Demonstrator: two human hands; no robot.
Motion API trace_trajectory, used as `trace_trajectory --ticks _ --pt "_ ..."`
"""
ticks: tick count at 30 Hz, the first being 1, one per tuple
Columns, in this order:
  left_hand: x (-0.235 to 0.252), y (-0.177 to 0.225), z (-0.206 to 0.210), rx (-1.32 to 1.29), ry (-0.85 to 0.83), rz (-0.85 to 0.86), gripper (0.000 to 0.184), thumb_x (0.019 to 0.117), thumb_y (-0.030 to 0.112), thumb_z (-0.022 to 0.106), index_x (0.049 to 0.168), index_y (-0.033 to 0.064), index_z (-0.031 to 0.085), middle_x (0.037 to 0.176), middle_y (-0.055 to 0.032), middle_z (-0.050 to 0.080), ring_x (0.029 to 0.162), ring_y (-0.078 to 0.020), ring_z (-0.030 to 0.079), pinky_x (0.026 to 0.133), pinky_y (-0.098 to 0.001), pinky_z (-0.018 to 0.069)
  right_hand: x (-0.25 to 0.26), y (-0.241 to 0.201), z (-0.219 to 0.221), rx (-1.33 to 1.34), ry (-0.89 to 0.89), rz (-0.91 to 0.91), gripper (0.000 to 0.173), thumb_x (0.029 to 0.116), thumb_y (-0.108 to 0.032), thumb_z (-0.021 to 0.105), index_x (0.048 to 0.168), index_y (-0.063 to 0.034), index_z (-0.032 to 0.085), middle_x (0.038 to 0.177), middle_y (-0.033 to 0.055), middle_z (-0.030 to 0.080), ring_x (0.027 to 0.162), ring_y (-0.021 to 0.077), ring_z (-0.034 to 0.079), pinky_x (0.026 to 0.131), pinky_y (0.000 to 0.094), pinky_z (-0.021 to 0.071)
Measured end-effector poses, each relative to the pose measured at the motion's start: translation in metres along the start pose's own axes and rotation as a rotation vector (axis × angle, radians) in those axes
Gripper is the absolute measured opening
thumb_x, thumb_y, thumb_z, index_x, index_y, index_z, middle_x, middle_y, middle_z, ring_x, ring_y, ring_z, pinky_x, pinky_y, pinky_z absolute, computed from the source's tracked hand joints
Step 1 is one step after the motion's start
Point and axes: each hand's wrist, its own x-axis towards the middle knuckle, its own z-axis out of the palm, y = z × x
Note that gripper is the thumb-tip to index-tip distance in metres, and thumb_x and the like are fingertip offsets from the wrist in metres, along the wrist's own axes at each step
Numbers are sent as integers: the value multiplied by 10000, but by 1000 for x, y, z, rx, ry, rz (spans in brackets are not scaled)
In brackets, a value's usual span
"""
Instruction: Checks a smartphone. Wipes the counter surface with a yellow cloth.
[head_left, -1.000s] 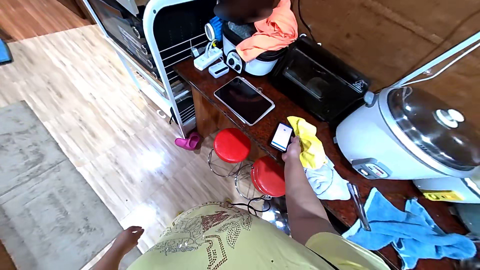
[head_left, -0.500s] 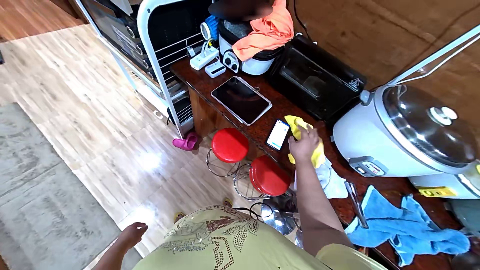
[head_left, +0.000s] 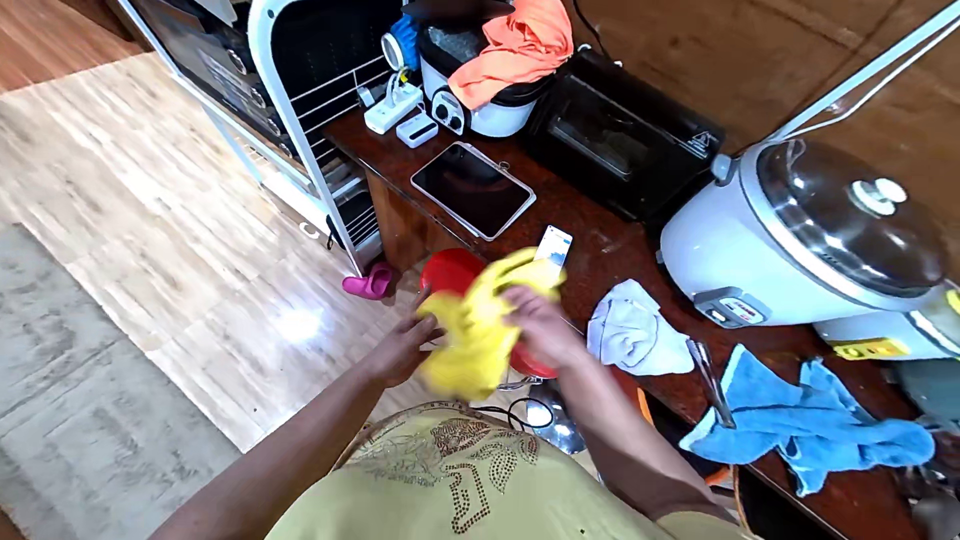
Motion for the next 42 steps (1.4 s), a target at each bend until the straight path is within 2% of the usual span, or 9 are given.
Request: trace_trajectory --ticks 2,4,6,8,10,12,17,30,42 --pt "-1 21 17 38 -74 21 699 1054 284 532 1646 316 161 1347 -72 640 1058 -141 694 903 -348 596 3 0 22 -145 -537 23 304 963 -66 620 1233 70 588 1135 111 695 1046 108 668 957 323 554" --pt "-1 28 23 54 -65 -8 580 1017 103 572 1554 242 402 1272 -95 655 988 -150 694 860 -342 595 7 -4 14 -171 -634 30 314 982 -133 604 1221 70 622 1118 97 712 1022 103 678 949 320 558" --pt "-2 24 17 63 -6 -31 361 1026 64 557 1383 114 578 1115 -84 704 914 -129 698 822 -316 597 13 4 -16 -89 -376 88 339 1003 -158 505 1255 47 601 1039 87 745 903 151 728 879 360 600" --pt "-9 17 2 3 78 -46 295 1074 128 519 1349 39 581 1051 -92 719 894 -136 710 815 -319 607 24 29 -53 -158 86 159 308 1051 -124 469 1309 -3 586 952 92 725 796 169 705 785 363 597" --pt "-19 10 -19 -90 178 -42 314 1113 218 440 1310 23 585 997 -93 728 871 -149 721 795 -332 620 33 68 -89 -350 513 190 332 1025 -110 565 1342 -15 594 1097 175 692 933 252 686 850 441 574" --pt "-31 1 -44 -165 268 -31 384 1130 291 365 1291 29 596 991 -88 726 879 -151 715 795 -342 614 33 99 -113 -472 715 177 411 972 -81 625 1370 10 574 1299 252 615 1146 337 638 986 486 530" --pt "-57 -32 -93 -359 423 -19 426 1135 317 292 1303 26 553 1055 -138 724 953 -233 728 828 -432 621 37 117 -110 -780 741 221 676 868 -186 802 1459 -27 514 1419 269 543 1315 412 529 1114 550 423" --pt "-84 -41 -136 -270 491 -122 337 1119 253 394 1356 49 520 1075 -132 718 941 -221 732 805 -405 626 68 119 -83 -976 882 247 333 931 -125 730 1261 -88 700 1576 224 396 1417 435 425 1139 569 392" --pt "-32 -16 -145 -184 372 -176 334 1115 261 418 1338 47 545 1030 -119 718 904 -200 726 795 -386 619 71 127 -78 -1073 868 248 377 989 -109 625 1360 -151 675 1649 202 299 1416 447 424 1140 570 382"
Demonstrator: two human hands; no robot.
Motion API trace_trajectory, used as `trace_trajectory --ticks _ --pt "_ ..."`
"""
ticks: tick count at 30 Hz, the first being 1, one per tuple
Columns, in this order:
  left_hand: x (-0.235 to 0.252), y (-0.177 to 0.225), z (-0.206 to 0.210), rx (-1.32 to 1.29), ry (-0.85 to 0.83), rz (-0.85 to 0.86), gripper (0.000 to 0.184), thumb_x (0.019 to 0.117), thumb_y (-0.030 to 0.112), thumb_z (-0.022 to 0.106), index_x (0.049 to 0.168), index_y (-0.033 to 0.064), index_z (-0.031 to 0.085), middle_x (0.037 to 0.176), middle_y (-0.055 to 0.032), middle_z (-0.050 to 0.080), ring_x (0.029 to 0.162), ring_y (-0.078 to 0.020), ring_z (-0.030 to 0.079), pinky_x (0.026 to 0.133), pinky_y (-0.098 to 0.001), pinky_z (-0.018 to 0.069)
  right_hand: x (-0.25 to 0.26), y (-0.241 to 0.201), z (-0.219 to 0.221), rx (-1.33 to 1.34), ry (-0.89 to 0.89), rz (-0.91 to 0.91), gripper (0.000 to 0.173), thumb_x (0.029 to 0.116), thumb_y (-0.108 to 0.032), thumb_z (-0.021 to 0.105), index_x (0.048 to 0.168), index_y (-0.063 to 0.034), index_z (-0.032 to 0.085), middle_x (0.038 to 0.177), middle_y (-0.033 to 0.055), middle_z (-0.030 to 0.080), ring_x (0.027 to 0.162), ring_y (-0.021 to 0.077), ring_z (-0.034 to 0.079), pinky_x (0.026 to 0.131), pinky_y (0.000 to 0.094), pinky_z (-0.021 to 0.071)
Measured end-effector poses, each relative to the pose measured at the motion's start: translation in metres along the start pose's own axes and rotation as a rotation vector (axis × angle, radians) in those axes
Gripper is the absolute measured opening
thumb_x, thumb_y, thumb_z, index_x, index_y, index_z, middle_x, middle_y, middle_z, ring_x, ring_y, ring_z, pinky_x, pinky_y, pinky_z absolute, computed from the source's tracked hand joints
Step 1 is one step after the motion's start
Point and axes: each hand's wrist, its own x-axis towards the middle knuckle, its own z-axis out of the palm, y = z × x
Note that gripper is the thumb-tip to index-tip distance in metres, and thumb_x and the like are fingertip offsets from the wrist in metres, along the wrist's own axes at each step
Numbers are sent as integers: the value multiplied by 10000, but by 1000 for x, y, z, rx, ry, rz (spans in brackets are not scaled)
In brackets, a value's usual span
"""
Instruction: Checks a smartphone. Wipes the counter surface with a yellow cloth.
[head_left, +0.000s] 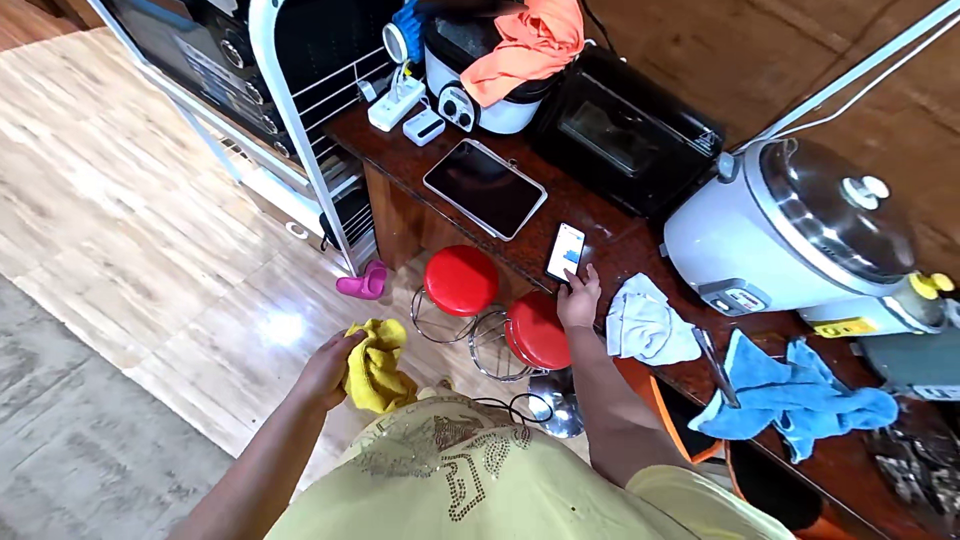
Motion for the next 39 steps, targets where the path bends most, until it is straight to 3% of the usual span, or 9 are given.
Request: trace_trajectory --ticks 2,5,8,12,16,22,30,35,39 --pt "12 18 19 16 -24 5 348 1117 280 418 1358 58 535 1022 -121 717 893 -199 726 794 -385 620 4 2 3 44 60 -4 539 951 -112 667 1477 -102 547 1640 225 308 1460 441 383 1177 557 356" --pt "32 41 46 59 -71 29 341 1116 298 422 1359 85 528 1003 -112 710 858 -191 720 764 -378 617 8 3 6 103 96 36 645 924 -94 700 1523 -58 462 1618 240 341 1483 415 366 1200 528 341" --pt "58 64 66 81 -52 102 386 1084 289 505 1428 113 487 1061 -102 695 893 -180 699 778 -384 599 13 5 8 142 91 45 566 920 -106 701 1454 -24 531 1576 251 400 1478 408 372 1206 527 333" --pt "93 99 89 55 4 189 375 1049 259 571 1384 106 501 1043 -87 697 885 -162 702 770 -370 604 14 10 10 188 98 51 429 904 -120 723 1299 25 635 1530 278 443 1447 424 409 1185 521 364" --pt "128 132 104 225 -86 232 342 1051 256 569 1358 111 528 1007 -86 693 846 -157 699 744 -365 603 13 10 15 199 135 42 322 903 -94 711 1205 18 695 1505 272 473 1411 440 447 1152 543 397" --pt "178 176 120 310 -261 195 327 1061 240 566 1365 127 522 1038 -69 688 861 -129 700 756 -341 611 7 2 25 132 161 84 340 917 -90 685 1254 -61 718 1544 266 426 1418 444 430 1134 561 409" --pt "243 244 96 422 -302 316 344 1033 220 601 1355 124 531 1112 -56 668 917 -101 683 802 -326 598 11 -29 31 64 225 226 377 876 -45 700 1252 -16 696 1551 278 410 1421 450 429 1127 564 420" --pt "274 260 76 567 -212 474 392 1019 221 615 1373 72 534 1253 -140 617 1056 -153 644 913 -384 554 12 -37 33 16 216 295 310 890 -38 697 1198 -11 722 1547 268 417 1424 436 427 1129 548 425" --pt "292 258 68 620 -197 472 394 1013 194 638 1370 54 543 1290 -176 610 1115 -202 631 961 -434 532 14 -47 29 2 185 353 302 908 -43 679 1206 -18 720 1555 265 409 1422 438 429 1125 560 425"
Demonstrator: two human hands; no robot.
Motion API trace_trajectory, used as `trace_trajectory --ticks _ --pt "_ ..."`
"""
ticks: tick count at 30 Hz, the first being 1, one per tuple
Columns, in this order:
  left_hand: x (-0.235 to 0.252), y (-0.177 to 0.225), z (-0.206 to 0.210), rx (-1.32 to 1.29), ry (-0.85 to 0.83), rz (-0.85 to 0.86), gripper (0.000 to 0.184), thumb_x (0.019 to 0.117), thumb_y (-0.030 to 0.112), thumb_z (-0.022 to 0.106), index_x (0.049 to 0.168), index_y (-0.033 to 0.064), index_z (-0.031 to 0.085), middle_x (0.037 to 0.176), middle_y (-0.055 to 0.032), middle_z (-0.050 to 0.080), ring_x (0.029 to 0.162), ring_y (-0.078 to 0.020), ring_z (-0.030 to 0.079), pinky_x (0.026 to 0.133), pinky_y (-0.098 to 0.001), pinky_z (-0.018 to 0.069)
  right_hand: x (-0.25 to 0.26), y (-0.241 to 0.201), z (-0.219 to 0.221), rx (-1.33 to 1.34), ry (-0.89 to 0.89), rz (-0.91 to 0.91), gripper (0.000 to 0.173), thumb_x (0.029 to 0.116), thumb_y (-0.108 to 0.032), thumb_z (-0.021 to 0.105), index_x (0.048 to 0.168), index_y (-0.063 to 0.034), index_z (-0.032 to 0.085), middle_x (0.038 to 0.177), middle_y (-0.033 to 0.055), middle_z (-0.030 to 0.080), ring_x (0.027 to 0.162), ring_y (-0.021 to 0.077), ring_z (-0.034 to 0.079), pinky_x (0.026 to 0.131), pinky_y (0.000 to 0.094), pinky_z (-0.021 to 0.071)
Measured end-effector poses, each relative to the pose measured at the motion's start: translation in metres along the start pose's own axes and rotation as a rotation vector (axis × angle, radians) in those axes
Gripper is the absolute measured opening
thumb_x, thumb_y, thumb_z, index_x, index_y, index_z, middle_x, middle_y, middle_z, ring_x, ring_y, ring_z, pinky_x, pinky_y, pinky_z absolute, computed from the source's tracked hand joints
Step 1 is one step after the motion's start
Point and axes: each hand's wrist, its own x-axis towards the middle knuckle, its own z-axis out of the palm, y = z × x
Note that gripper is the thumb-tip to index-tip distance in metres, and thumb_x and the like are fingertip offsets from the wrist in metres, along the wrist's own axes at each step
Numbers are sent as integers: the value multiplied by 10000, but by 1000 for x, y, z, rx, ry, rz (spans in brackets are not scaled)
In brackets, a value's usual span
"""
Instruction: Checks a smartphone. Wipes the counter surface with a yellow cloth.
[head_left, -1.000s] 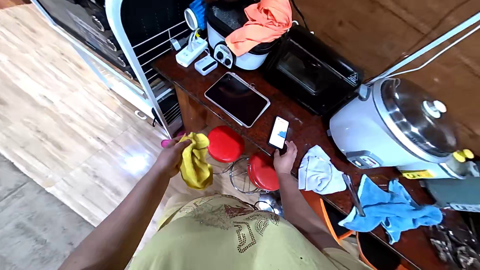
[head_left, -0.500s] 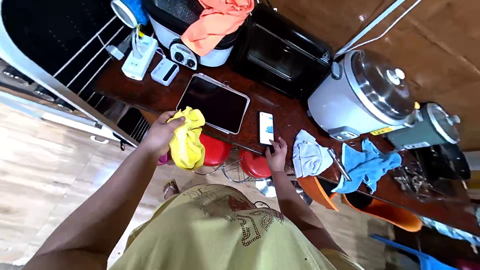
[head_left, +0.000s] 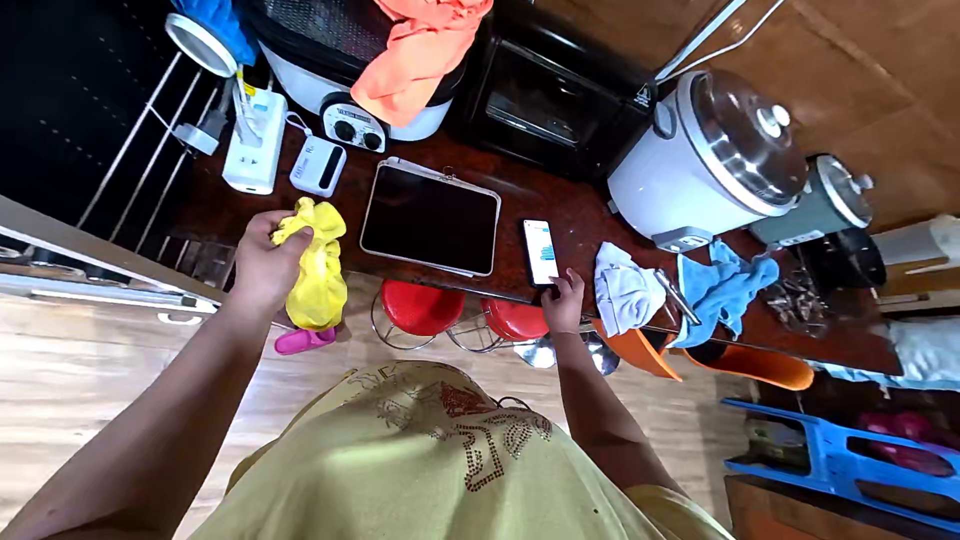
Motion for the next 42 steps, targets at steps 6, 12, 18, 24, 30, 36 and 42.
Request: trace_trajectory --ticks 6,12,18,24,30,36,42 --pt "9 -8 8 61 132 154 521 1005 183 639 1470 32 459 1405 -238 561 1271 -271 590 1071 -461 484 -2 -2 -2 124 55 114 534 849 -29 690 1372 9 584 1556 243 401 1390 375 475 1117 511 443" --pt "13 -5 10 220 262 601 611 993 227 596 1487 -67 390 1524 -327 407 1439 -360 425 1191 -427 360 -1 -12 -6 162 -66 180 814 837 -176 793 1523 -13 387 1538 275 409 1403 399 452 1133 542 412" --pt "24 -68 23 672 -61 454 414 1032 236 596 1388 26 589 1513 -265 482 1382 -532 433 1115 -699 338 0 -1 -4 119 -66 100 742 809 -260 866 1407 5 516 1554 276 386 1438 399 409 1152 541 391" --pt "27 -90 32 724 5 529 380 1044 237 560 1370 48 609 1528 -229 484 1370 -518 449 1130 -675 317 0 -19 -5 80 -61 186 873 788 -353 900 1458 -6 462 1496 283 452 1401 430 444 1145 550 398" --pt "25 -86 32 752 -5 498 393 1051 251 560 1386 49 600 1545 -224 470 1390 -514 438 1141 -679 312 10 -37 -2 -19 -33 293 849 824 -448 855 1465 -40 476 1444 281 512 1354 442 493 1125 578 401" --pt "26 -85 34 794 16 504 384 1049 250 557 1374 52 606 1539 -214 480 1381 -507 451 1125 -678 329 36 -39 -5 -76 -31 444 896 827 -541 820 1507 -101 436 1473 269 488 1352 454 492 1072 598 442" --pt "27 -89 32 799 27 545 373 1047 241 568 1360 43 615 1518 -221 498 1349 -508 483 1108 -675 352 67 -31 -14 -168 -33 549 911 874 -555 764 1538 -66 375 1502 266 468 1383 410 492 1106 527 448"
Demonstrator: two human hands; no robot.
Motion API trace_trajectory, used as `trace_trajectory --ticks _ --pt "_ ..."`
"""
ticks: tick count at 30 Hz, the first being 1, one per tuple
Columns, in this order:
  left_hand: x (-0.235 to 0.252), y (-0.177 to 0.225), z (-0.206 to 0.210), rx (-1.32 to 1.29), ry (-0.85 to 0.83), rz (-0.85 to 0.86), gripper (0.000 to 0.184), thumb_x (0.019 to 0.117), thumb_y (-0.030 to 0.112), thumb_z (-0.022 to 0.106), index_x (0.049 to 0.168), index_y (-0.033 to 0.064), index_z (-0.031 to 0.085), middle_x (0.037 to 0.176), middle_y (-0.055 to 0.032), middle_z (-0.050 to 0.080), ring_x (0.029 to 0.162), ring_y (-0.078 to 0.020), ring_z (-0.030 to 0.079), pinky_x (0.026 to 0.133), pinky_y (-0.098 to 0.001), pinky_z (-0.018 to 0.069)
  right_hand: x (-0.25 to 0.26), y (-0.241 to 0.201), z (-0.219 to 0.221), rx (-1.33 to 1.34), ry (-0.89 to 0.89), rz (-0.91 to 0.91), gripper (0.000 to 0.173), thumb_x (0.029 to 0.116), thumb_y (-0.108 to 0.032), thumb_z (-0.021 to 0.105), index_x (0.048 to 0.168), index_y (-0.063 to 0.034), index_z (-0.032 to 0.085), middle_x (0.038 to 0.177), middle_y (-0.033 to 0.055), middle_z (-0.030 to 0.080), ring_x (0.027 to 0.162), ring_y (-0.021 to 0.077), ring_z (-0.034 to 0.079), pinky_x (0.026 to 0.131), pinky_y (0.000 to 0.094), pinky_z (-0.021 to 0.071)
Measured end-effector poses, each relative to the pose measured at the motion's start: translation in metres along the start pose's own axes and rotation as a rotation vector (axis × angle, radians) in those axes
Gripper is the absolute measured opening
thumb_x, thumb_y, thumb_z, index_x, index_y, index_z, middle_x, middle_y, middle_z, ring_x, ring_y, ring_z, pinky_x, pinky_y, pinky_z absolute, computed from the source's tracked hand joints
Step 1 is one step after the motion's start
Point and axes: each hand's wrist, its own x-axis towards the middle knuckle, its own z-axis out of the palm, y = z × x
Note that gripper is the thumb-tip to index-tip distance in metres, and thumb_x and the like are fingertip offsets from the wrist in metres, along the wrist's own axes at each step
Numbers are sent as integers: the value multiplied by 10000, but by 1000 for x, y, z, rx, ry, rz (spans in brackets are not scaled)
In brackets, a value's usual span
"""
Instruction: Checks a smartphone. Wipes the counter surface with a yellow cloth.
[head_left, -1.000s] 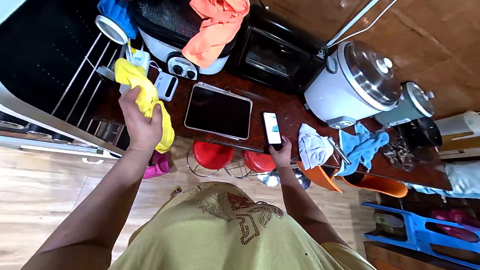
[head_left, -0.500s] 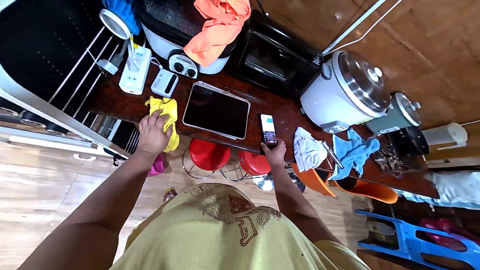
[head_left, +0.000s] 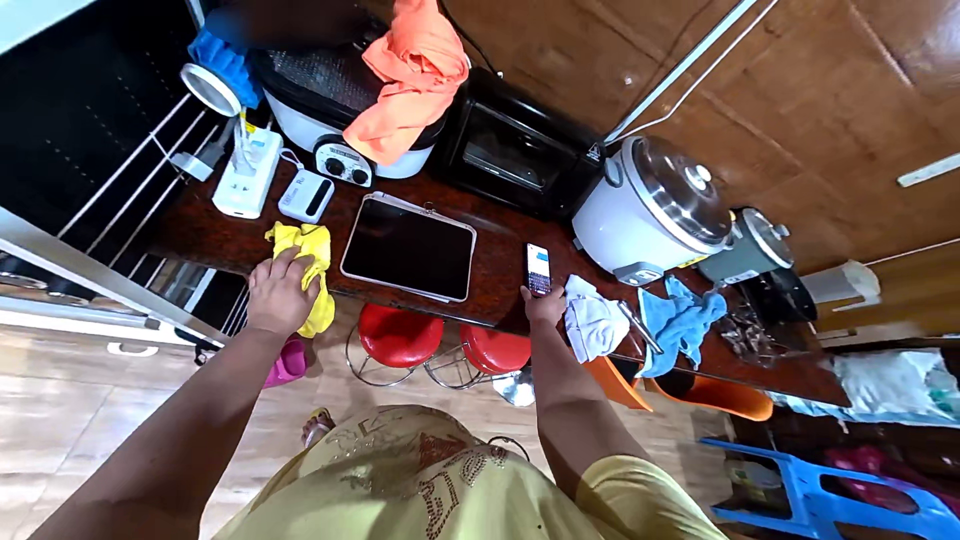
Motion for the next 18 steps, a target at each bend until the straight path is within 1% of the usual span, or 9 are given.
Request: trace_trajectory --ticks 3,6,9,10,13,15,18 --pt "0 -2 0 7 -6 3 379 1047 249 577 1361 42 615 1512 -223 505 1341 -515 489 1099 -680 360 11 3 -1 -15 15 -17 922 879 -538 764 1533 -20 372 1515 274 452 1394 396 486 1141 503 420" --pt "-1 -1 -1 6 -25 -1 384 1049 254 565 1366 42 610 1520 -232 492 1344 -525 478 1102 -683 344 14 13 2 42 41 -68 876 879 -505 781 1492 1 413 1496 287 462 1380 409 494 1134 510 424" --pt "0 -1 -2 -2 -28 -9 385 1045 250 571 1365 38 607 1518 -235 491 1352 -524 472 1105 -686 339 10 28 7 139 53 -135 845 867 -460 811 1484 -23 434 1512 284 440 1397 412 471 1139 520 416" --pt "0 0 -2 -3 -28 -11 384 1046 246 568 1365 36 605 1521 -233 489 1354 -522 469 1104 -684 338 9 33 7 151 39 -163 834 880 -441 804 1502 -35 427 1530 284 422 1414 409 453 1151 519 404" --pt "1 3 -4 -12 -32 -27 378 1051 235 564 1366 31 607 1526 -233 486 1363 -522 460 1107 -688 329 7 39 7 143 20 -231 730 927 -397 763 1508 -70 467 1543 286 413 1419 415 447 1154 525 403" --pt "0 2 -3 -21 -23 -23 381 1052 238 556 1368 32 606 1524 -235 487 1362 -524 460 1106 -683 331 6 36 5 115 0 -223 696 949 -389 739 1512 -81 471 1560 283 392 1422 418 442 1153 524 401" --pt "-1 -1 -3 -47 -1 -3 375 1037 231 578 1355 34 619 1507 -246 503 1338 -536 481 1087 -704 349 8 31 2 67 -40 -209 674 968 -412 705 1518 -98 472 1583 284 354 1438 429 415 1149 542 397"
